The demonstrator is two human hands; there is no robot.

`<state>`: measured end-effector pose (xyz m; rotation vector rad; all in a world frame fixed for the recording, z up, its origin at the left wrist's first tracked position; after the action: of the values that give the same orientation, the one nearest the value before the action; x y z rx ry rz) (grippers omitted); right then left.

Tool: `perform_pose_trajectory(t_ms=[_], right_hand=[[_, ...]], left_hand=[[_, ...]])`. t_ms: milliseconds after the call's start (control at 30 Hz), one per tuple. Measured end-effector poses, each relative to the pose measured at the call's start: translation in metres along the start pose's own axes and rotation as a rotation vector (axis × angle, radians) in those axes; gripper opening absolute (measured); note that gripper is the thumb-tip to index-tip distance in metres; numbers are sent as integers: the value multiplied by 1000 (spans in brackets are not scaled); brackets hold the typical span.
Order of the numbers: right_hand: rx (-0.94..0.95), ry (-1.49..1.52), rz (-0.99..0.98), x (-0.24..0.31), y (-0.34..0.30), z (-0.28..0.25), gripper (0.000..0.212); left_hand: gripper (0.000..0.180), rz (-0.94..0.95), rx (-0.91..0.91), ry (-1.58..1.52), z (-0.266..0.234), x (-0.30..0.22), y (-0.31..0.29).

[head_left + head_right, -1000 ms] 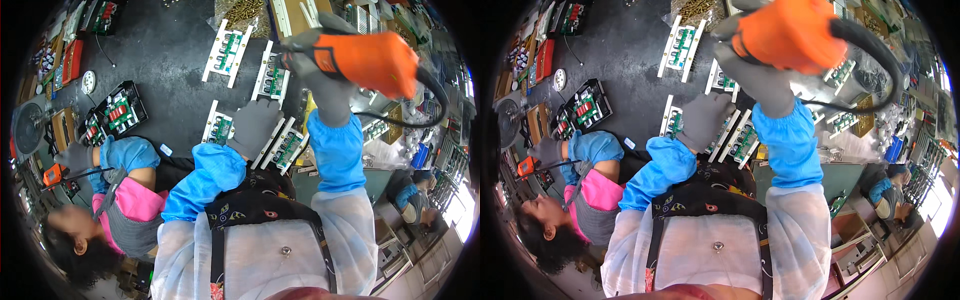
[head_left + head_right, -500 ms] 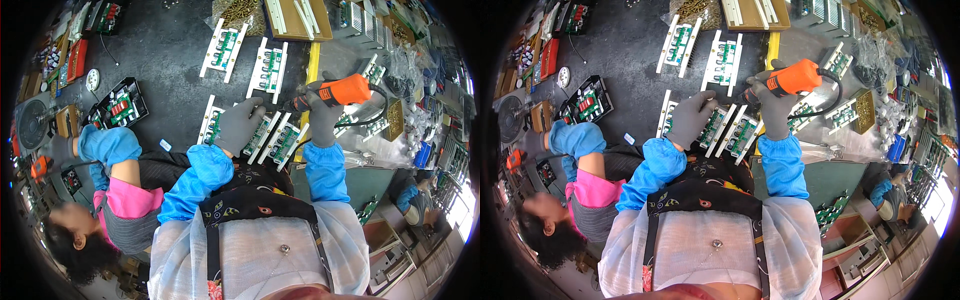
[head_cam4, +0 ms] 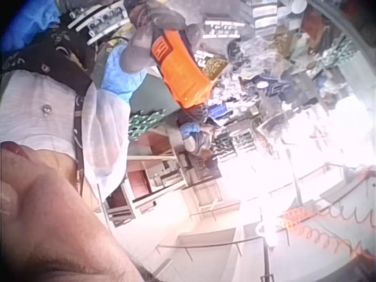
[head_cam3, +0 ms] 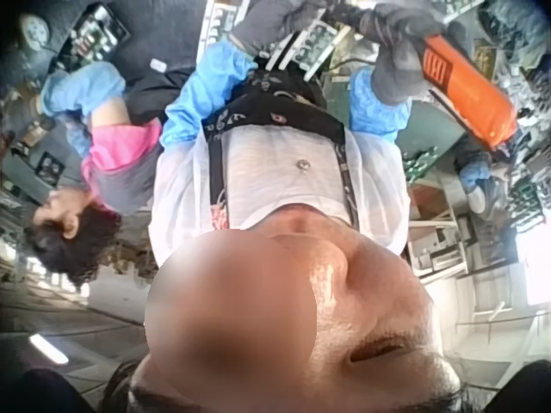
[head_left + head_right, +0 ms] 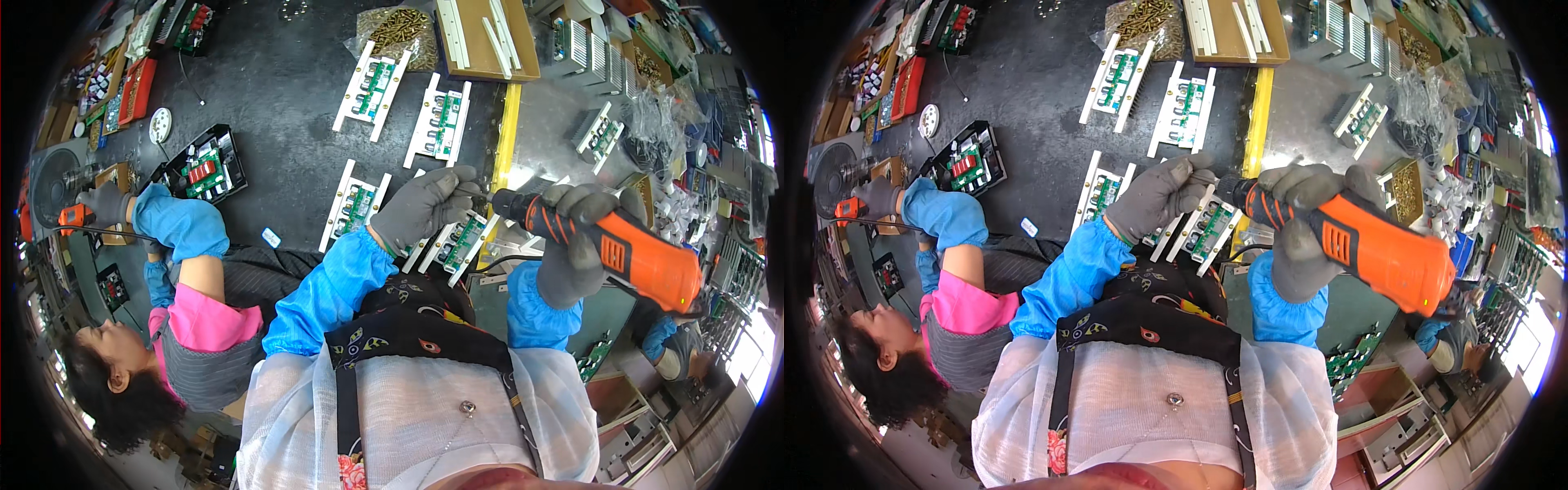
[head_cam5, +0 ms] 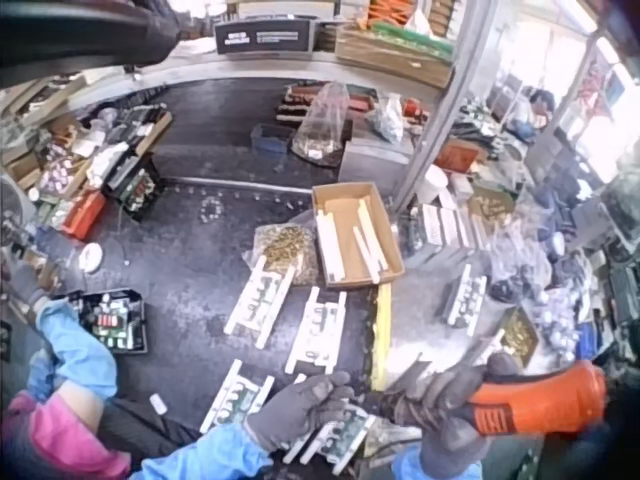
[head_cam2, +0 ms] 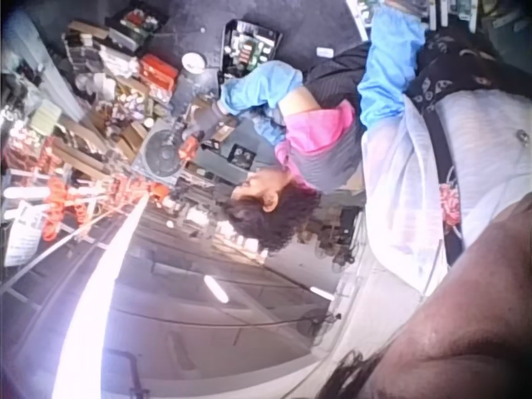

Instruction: The person assembles electronic components on small circuit boards and places them into plastic housings, securing them with screws using an electric screwdriver.

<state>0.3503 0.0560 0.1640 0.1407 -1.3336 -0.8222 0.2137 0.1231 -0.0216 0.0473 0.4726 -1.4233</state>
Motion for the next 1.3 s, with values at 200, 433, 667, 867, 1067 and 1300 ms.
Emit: perform_pose_trajectory(t_ms=[200,433,667,867,1067,1300], right_hand=[[248,-8,-76,9,9,24,71],[192,-43,-90,-4,12,36,70],[277,8,-135,-4,15,43,68],[378,4,-210,-6,13,59,67],[413,-60,-248,-6,13,68,64],[400,57,-175,-17,17,57,61]], left_hand=[[34,129,28,-511,-14,4,-5],[36,200,107,-491,-7,1,-4],[34,199,170,-656,2,-1,-8],[28,226,192,-834,10,-4,-6],[31,308,106,-855,12,-11,-10],[38,55,124,-471,6,-15,-17]])
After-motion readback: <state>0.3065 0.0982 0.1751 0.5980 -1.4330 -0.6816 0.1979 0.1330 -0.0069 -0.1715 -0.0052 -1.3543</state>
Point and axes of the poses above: each hand's wrist, its own y-axis towards the middle knuckle, its own z-axis out of the palm, x = y × z, the point moved 7 cm from there along y, towards the middle knuckle, and after that the axes turned 14 degrees about x, right-handed, at the moved point
